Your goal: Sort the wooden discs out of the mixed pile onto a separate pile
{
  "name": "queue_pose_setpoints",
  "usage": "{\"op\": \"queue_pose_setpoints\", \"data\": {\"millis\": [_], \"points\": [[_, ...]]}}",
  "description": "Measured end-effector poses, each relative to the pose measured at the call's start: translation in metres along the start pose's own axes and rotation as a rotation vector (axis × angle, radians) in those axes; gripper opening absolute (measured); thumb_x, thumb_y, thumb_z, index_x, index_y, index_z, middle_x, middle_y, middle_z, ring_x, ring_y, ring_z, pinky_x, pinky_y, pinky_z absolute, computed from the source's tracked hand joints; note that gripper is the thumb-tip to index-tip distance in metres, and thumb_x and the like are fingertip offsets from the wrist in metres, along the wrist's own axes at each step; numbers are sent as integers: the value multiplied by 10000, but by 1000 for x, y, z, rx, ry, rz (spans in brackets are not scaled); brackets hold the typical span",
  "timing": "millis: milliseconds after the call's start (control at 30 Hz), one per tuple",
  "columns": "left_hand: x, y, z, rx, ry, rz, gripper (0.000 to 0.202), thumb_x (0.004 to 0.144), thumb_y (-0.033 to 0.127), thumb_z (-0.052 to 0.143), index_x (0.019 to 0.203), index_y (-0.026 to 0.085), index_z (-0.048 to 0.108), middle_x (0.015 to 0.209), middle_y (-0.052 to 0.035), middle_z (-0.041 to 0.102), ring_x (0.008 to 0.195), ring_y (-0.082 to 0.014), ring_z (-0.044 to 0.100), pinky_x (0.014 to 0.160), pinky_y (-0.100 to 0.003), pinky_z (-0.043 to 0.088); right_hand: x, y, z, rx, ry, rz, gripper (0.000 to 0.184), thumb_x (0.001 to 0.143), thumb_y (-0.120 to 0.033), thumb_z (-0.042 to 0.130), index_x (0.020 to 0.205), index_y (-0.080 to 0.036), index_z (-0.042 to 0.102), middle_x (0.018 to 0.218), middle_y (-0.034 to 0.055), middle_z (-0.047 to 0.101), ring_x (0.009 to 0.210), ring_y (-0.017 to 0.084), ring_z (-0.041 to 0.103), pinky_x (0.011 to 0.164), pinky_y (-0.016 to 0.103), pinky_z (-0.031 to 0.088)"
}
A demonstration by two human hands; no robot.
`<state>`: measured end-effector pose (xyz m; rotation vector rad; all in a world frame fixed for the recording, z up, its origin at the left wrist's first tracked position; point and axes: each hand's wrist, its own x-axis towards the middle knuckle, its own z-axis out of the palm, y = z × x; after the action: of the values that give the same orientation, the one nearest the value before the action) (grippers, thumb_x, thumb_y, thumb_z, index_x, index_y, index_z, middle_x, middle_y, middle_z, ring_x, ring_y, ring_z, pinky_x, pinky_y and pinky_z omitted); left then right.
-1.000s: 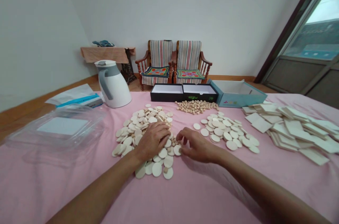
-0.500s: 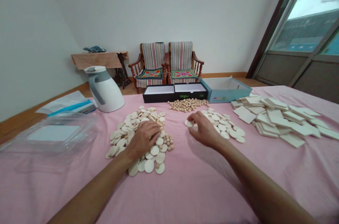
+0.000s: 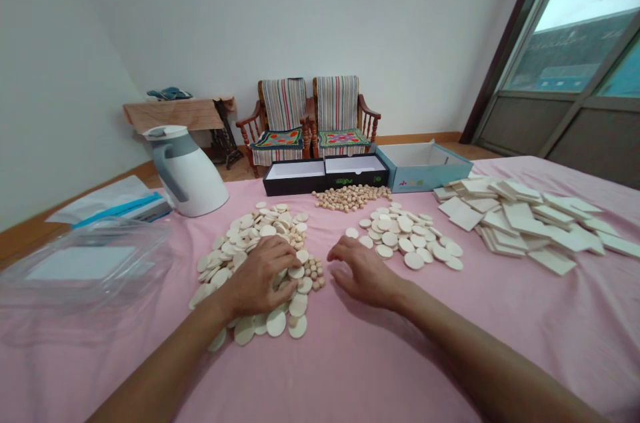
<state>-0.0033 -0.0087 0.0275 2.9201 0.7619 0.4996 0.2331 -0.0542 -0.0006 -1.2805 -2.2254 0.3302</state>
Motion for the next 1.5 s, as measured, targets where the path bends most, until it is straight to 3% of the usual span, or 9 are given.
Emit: {"op": "queue_pose_setpoints", "data": {"millis": [133, 533, 733, 933, 1200, 1367, 1500], "points": [[0, -2, -1, -14, -14, 8, 172, 812, 195, 554, 965, 204, 632, 928, -46, 615, 940, -204, 510, 894, -376, 369, -1, -11, 13, 21, -69, -32, 130, 787, -166, 539, 914, -168, 565, 881, 48, 557, 824, 157, 490, 709, 255, 378], [0, -9, 6, -1, 15, 17, 126, 875, 248, 530, 932, 201, 633, 922, -44, 617, 937, -194, 517, 914, -387, 352, 0, -18, 32, -23, 31, 0, 113, 789, -92, 459, 839, -187, 492, 838, 27, 536, 779, 139, 449, 659, 247, 317], [2, -2, 8, -28, 123, 11, 119, 884, 238, 531, 931, 204, 635, 917, -43, 631, 931, -191, 520, 908, -390, 342, 1, 3, 12, -99, -19, 158, 123, 772, -107, 454, 862, -172, 509, 833, 41, 579, 740, 135, 482, 640, 247, 308], [12, 24, 12, -82, -37, 42, 100, 859, 248, 582, 938, 222, 637, 875, -19, 630, 881, -173, 522, 874, -357, 339, -2, 16, -7, -330, -204, 333, 126, 842, -184, 431, 822, -159, 552, 844, 98, 643, 762, 180, 577, 611, 273, 300], [25, 34, 29, 111, -117, -11, 156, 893, 163, 471, 810, 179, 602, 838, -42, 583, 788, -165, 502, 710, -306, 368, -11, 0, -5, -386, -232, 282, 154, 886, -176, 380, 928, -166, 528, 836, 110, 653, 699, 201, 602, 533, 271, 270], [26, 36, 37, 136, -108, -32, 142, 875, 115, 467, 785, 168, 563, 821, -39, 581, 777, -168, 493, 715, -303, 374, -27, 11, -8, -221, -138, 243, 126, 855, -149, 403, 870, -176, 525, 818, 67, 641, 728, 160, 576, 602, 254, 307], [30, 37, 31, 73, -133, -43, 135, 861, 113, 472, 771, 170, 555, 788, -30, 594, 772, -168, 502, 711, -292, 390, -34, 19, -14, -93, -81, 236, 132, 862, -191, 413, 876, -178, 543, 803, 43, 634, 743, 146, 559, 637, 246, 315]]}}
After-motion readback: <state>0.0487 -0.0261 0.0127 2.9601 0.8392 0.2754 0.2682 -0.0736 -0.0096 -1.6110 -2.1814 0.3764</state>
